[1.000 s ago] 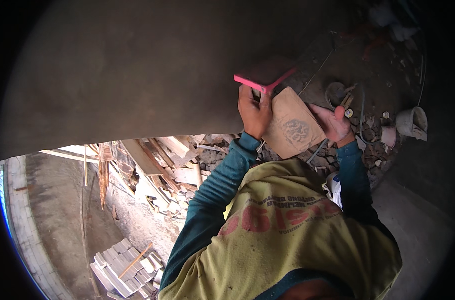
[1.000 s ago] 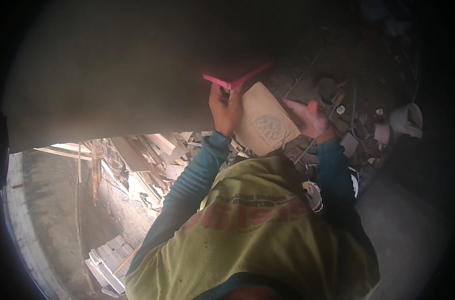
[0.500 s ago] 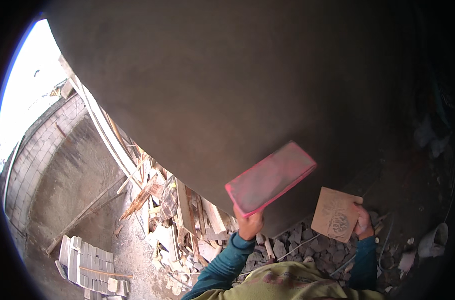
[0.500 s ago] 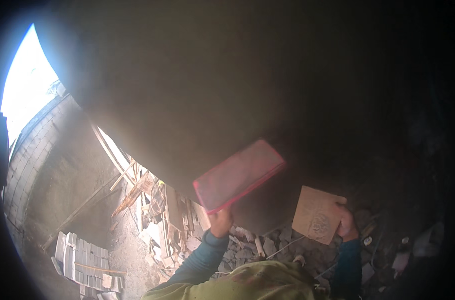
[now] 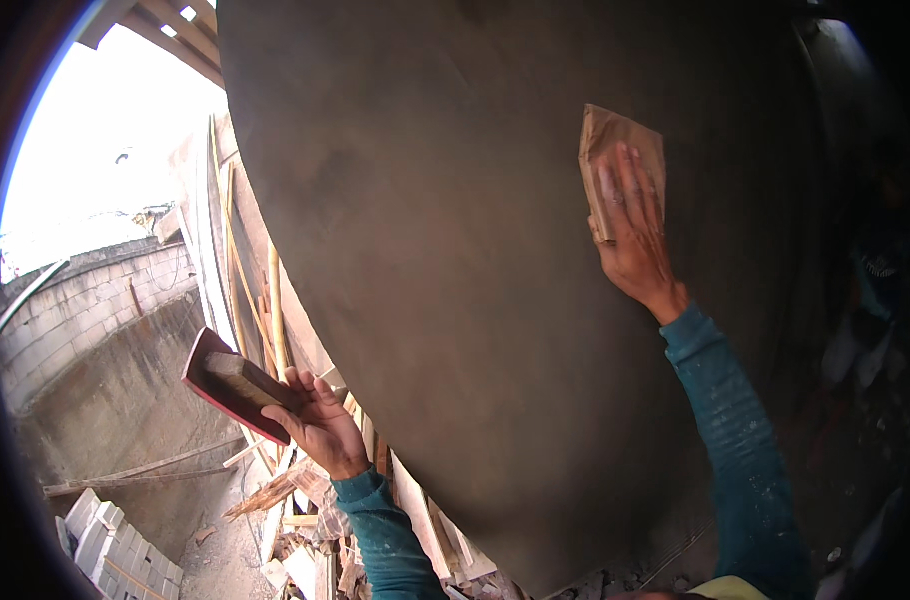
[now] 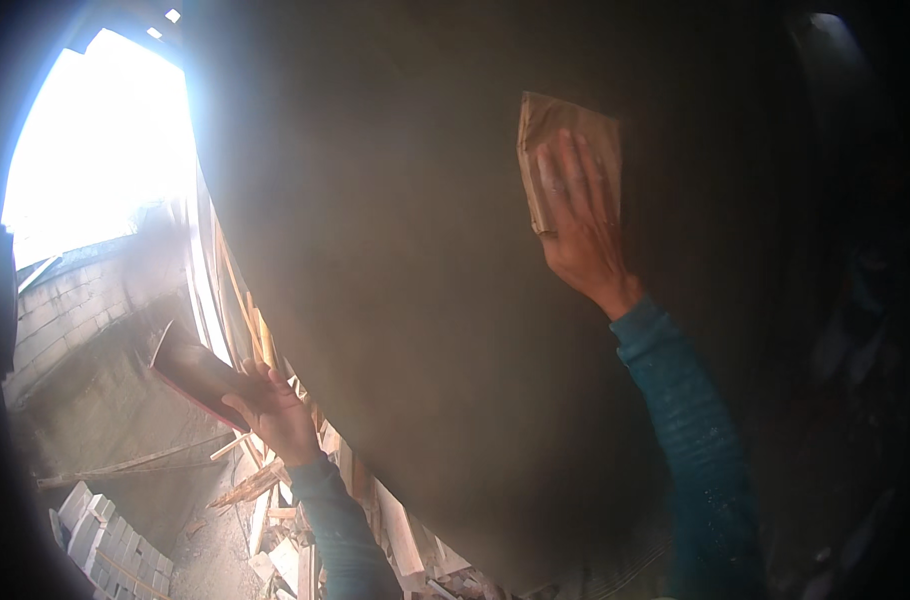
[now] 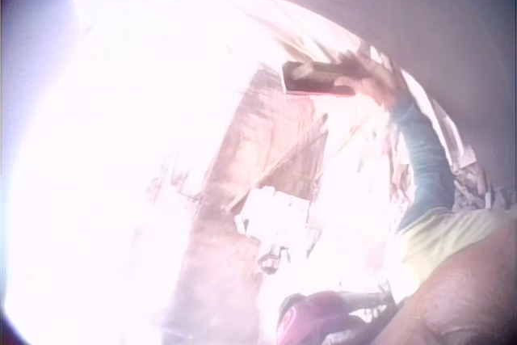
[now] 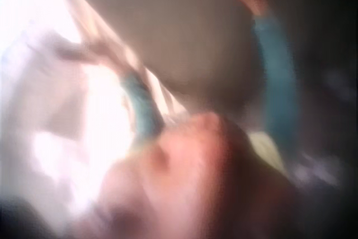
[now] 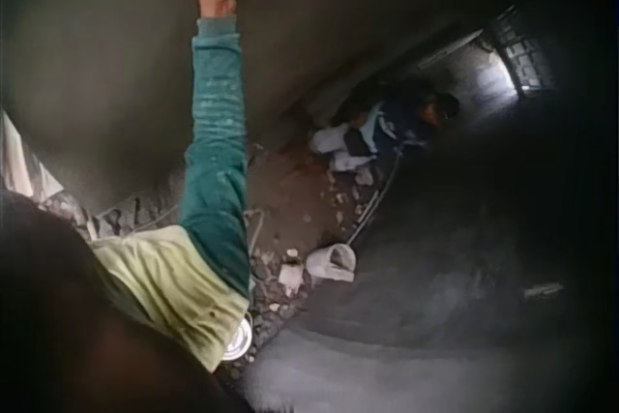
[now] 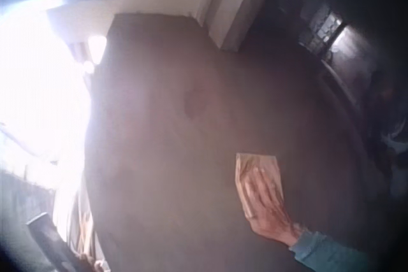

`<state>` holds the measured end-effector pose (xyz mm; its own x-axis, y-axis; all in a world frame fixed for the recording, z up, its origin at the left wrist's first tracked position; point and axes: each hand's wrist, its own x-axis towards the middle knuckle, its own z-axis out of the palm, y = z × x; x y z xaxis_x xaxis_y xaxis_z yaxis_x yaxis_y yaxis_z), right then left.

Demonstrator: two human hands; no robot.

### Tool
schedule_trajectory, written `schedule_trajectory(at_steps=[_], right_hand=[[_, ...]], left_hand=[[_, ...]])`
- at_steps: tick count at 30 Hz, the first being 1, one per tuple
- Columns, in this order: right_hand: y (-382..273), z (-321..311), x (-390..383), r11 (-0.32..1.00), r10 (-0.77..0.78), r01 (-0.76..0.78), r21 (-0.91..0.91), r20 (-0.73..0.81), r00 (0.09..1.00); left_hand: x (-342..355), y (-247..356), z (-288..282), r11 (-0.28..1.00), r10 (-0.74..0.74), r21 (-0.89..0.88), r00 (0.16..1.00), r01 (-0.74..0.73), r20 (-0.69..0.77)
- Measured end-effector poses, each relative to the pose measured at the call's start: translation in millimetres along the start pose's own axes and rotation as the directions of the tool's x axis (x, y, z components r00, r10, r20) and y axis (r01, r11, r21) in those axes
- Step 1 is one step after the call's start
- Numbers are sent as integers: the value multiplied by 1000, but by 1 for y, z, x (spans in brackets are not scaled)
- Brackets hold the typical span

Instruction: The person smooths a freshly plastered wall using a pink rectangular float and a small sanding block. They alternate between the two tools to even out the surface, working across different sections of the wall.

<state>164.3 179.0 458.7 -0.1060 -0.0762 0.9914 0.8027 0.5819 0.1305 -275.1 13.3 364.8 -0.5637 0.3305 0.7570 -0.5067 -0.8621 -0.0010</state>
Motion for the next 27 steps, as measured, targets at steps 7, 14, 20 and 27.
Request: schedule_trajectory(at_steps=[7,14,20,27], right_hand=[[27,64,83,998,54,-56,-17,-95,994],[40,54,355,992,-105,120,38,-272,956],[17,99,214,965,-218,244,93,-221,950],[-12,79,278,942,-318,332,52,-187,930]], left_hand=[[9,-31,-14,989,-6,148,979,-24,203],[-3,-51,-3,998,-46,-30,969,55,245],[-4,-26,-3,999,-3,54,975,-9,224],[-7,-35,-20,988,18,149,979,-49,201]])
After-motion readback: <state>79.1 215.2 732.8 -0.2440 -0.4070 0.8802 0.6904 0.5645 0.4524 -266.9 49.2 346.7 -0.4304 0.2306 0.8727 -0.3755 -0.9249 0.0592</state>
